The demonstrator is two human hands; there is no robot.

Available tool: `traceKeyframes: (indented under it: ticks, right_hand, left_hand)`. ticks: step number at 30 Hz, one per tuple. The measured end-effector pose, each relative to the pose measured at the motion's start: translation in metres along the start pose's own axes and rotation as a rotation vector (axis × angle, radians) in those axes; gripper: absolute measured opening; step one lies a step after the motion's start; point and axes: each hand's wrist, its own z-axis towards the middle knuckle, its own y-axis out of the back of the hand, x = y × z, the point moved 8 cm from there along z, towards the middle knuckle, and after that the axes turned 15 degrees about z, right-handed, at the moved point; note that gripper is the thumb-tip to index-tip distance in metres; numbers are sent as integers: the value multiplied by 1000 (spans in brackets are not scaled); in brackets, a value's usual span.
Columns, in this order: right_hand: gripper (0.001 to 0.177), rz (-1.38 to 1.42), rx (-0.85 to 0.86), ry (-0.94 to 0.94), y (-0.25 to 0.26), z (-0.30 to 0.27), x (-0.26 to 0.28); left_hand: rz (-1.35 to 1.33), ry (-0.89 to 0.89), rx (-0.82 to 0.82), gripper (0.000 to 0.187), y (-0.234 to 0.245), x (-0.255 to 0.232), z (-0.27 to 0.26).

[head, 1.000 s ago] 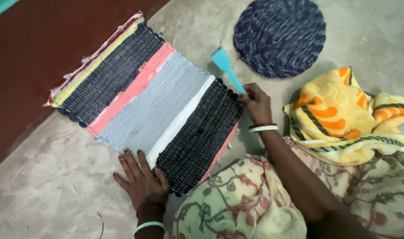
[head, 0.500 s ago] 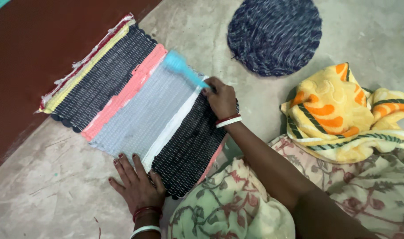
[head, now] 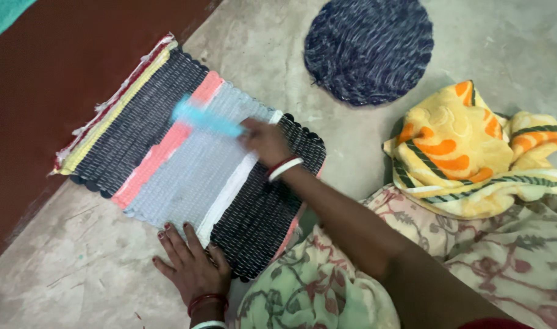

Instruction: The person brushes a small woven mat on the floor using a blue handheld brush.

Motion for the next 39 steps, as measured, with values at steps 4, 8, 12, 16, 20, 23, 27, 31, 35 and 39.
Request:
traceKeyframes:
  ticks: [4,8,12,16,20,23,27,31,35,39]
  right_hand:
    - [10,203,-326,-138,39,8,-8]
    - [31,354,238,42,-51,-17,24]
    - [25,143,656,159,-137,-46,31]
    - [28,91,362,418,-117,4,14]
    - [15,108,-298,123,-9,70,-26]
    - [15,265,-216,-22,-16,69,-20]
    - [26,184,399,423,-120,7,48]
    - [31,7,589,265,-181,-15,31]
    - [24,79,208,228,-130,52,10]
    - [21,-52,-167,116,-28,83,6]
  left_hand:
    - [21,-2,6,72,-1,-1,1]
    - [30,5,21,74,-1,0,1]
    - [14,-12,-20,74,3,-2,0]
    - [23,-8,9,74,3,-1,3]
    - [1,-9,-18,71,8,-3,3]
    - [7,-14,-32,73,11,-3,2]
    - [24,-9,-5,73,10,-3,5]
    - [22,-15,1,73,8,-4,2]
    - [34,-11,2,71,9,-2,4]
    - [28,-13,-17,70,13,-4,3]
